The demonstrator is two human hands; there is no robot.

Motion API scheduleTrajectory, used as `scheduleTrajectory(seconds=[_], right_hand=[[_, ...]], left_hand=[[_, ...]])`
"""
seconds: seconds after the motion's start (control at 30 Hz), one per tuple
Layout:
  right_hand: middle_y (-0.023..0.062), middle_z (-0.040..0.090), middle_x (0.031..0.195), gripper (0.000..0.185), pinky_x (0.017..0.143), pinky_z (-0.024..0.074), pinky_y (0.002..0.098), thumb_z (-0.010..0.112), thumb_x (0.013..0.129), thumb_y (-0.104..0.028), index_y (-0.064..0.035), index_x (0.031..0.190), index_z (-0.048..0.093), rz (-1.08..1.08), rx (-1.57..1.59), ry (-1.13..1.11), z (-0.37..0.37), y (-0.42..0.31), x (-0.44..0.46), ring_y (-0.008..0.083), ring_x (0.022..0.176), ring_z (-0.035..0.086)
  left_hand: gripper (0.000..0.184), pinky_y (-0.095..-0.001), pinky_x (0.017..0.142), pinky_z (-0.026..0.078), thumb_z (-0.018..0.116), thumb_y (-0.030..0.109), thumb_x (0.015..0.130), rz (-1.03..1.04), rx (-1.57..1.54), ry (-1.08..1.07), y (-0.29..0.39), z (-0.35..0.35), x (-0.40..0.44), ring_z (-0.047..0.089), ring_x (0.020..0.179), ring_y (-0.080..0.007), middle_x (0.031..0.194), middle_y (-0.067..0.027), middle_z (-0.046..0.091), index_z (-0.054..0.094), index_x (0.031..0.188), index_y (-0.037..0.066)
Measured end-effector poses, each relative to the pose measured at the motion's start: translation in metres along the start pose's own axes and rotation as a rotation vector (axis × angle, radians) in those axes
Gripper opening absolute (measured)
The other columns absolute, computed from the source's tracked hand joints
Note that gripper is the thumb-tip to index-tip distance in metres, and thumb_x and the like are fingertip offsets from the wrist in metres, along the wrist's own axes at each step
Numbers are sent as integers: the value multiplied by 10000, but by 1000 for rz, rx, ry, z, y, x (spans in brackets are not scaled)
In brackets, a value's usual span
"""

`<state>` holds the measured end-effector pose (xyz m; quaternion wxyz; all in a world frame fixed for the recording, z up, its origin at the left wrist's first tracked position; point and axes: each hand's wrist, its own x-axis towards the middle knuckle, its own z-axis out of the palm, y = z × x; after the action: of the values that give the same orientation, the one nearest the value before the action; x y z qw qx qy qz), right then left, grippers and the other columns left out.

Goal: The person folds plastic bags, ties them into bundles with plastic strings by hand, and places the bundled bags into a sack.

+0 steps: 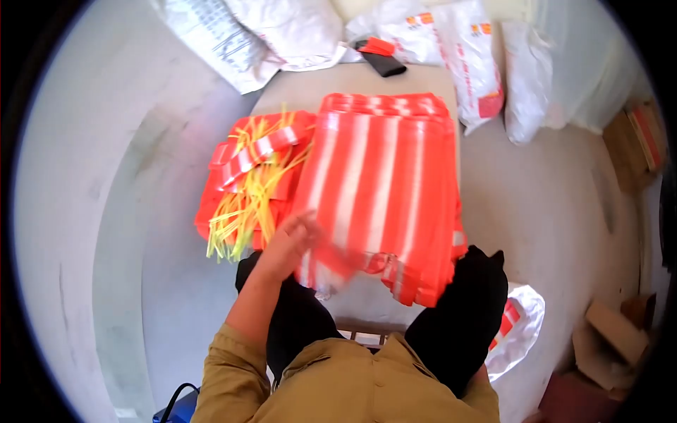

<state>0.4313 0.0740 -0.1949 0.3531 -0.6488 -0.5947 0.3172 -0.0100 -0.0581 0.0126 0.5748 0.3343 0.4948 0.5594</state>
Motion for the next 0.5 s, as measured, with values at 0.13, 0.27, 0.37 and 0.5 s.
scheduleTrajectory(seconds=[0.13, 0.27, 0.37, 0.5], right_hand=[[234, 737, 1108, 312, 923, 556, 443, 517, 990, -182, 16, 1112, 725, -149, 123, -113, 27, -102, 38, 365, 1057, 704], [227, 738, 1111, 311, 920, 556, 438, 523, 992, -184, 17, 1118, 725, -113, 90, -156, 36, -92, 29, 357, 1053, 705], [221, 740, 1113, 311, 918, 556, 435, 528, 993, -186, 17, 1122, 724, 38, -10, -147, 25, -23, -7, 351, 1051, 705], [214, 742, 1117, 311, 915, 556, 431, 534, 995, -189, 19, 1128, 724, 375, -136, -128, -13, 79, -79, 343, 1047, 706]], left_hand=[[388, -340, 951, 507, 572, 228, 1088, 223, -84, 532, 15, -85, 34, 627, 1142, -163, 1252, -23, 646, 510, 1450, 105], [423, -329, 945, 504, 582, 214, 1081, 333, -28, 793, 22, -153, 59, 603, 1112, -151, 1270, -58, 607, 481, 1453, 41], [452, -357, 985, 490, 595, 225, 1074, 396, -71, 914, 31, -203, 77, 580, 1135, -159, 1305, -70, 587, 469, 1457, 21], [442, -389, 1017, 478, 598, 222, 1060, 358, -8, 1023, 35, -274, 100, 554, 1191, -195, 1352, -98, 556, 490, 1426, -1]])
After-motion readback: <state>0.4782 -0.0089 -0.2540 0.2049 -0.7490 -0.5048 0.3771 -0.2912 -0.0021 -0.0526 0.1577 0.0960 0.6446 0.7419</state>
